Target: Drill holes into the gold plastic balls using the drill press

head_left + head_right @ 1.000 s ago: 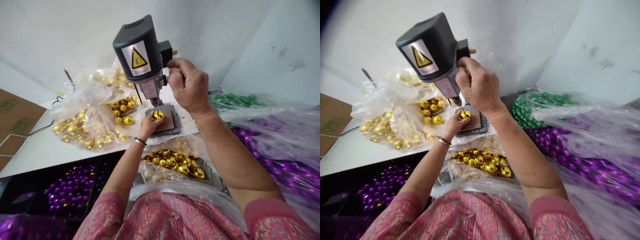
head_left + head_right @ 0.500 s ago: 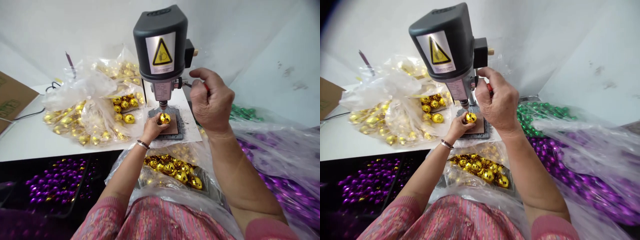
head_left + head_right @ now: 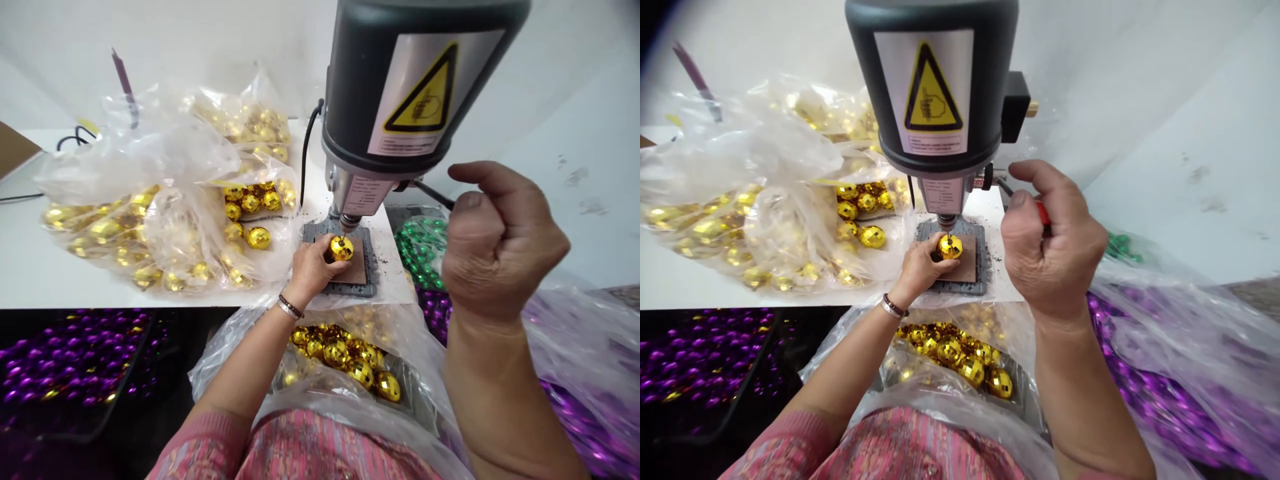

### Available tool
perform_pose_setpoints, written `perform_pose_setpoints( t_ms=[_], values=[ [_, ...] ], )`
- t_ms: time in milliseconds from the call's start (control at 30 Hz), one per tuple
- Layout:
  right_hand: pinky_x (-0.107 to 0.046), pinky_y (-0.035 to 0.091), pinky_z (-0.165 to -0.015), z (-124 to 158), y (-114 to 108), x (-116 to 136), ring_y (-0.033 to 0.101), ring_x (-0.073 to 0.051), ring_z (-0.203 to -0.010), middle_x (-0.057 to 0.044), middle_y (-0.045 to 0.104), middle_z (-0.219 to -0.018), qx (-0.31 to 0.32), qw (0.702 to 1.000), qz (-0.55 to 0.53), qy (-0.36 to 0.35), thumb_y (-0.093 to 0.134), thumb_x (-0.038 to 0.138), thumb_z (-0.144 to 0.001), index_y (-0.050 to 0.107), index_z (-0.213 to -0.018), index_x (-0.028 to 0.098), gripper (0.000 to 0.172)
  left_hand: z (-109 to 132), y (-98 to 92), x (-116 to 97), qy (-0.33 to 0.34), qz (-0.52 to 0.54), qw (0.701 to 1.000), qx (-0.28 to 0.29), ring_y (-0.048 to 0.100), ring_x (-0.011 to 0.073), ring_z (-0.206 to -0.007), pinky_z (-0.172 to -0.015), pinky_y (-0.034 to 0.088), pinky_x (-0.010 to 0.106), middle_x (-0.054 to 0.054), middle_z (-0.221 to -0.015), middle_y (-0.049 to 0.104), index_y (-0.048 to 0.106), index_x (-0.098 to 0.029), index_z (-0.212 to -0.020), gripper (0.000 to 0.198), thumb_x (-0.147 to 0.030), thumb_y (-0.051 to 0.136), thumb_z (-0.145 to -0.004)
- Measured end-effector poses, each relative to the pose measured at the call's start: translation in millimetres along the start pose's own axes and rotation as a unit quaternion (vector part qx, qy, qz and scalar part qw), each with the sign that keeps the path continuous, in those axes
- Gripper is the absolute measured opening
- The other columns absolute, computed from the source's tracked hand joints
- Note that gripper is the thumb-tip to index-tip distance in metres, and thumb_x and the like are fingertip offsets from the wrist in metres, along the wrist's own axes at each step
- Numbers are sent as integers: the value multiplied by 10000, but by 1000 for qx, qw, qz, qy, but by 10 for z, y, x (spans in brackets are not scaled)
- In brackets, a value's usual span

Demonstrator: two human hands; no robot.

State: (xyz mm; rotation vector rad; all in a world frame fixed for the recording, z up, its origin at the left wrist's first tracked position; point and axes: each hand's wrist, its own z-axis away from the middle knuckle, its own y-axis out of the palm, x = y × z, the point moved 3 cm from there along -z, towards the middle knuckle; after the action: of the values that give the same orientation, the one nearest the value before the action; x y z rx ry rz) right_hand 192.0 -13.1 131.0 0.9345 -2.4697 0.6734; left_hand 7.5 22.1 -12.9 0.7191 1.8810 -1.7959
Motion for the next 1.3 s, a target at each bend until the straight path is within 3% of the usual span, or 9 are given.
perform_pose_setpoints(
  t_ms=[200,767,1067,1300],
  values=[
    [-217,449,-598,36,-19,1,447,-43,-574,27,564,-647,-7,1000,16,10,520,299,-928,769,-1124,213,329,4,-18,-32,-7,6,1000,9,645,300,-1017,-888,474,365,73,-1090,768,678,-249,-1298,569,-410,814,-770],
    [-282,541,-752,59,-22,-26,645,-106,-768,-28,743,-953,22,998,26,-44,490,299,-954,772,-1107,189,339,-15,-25,-11,-15,27,999,19,643,323,-1088,-955,476,393,84,-1105,772,682,-255,-1323,605,-406,828,-755],
    [-244,455,-631,58,-15,-19,509,-64,-618,-7,670,-768,14,1000,10,-19,522,267,-913,779,-1073,159,320,-52,-48,26,-12,30,999,39,666,310,-1035,-896,495,370,84,-1096,774,657,-257,-1375,686,-439,839,-740],
    [-224,457,-667,66,-1,-36,518,-45,-653,-4,688,-821,17,999,3,-31,518,250,-916,766,-1073,144,312,-33,-58,20,-17,-1,999,46,648,312,-1105,-944,492,379,77,-1155,765,616,-279,-1426,714,-486,806,-770]
  ],
)
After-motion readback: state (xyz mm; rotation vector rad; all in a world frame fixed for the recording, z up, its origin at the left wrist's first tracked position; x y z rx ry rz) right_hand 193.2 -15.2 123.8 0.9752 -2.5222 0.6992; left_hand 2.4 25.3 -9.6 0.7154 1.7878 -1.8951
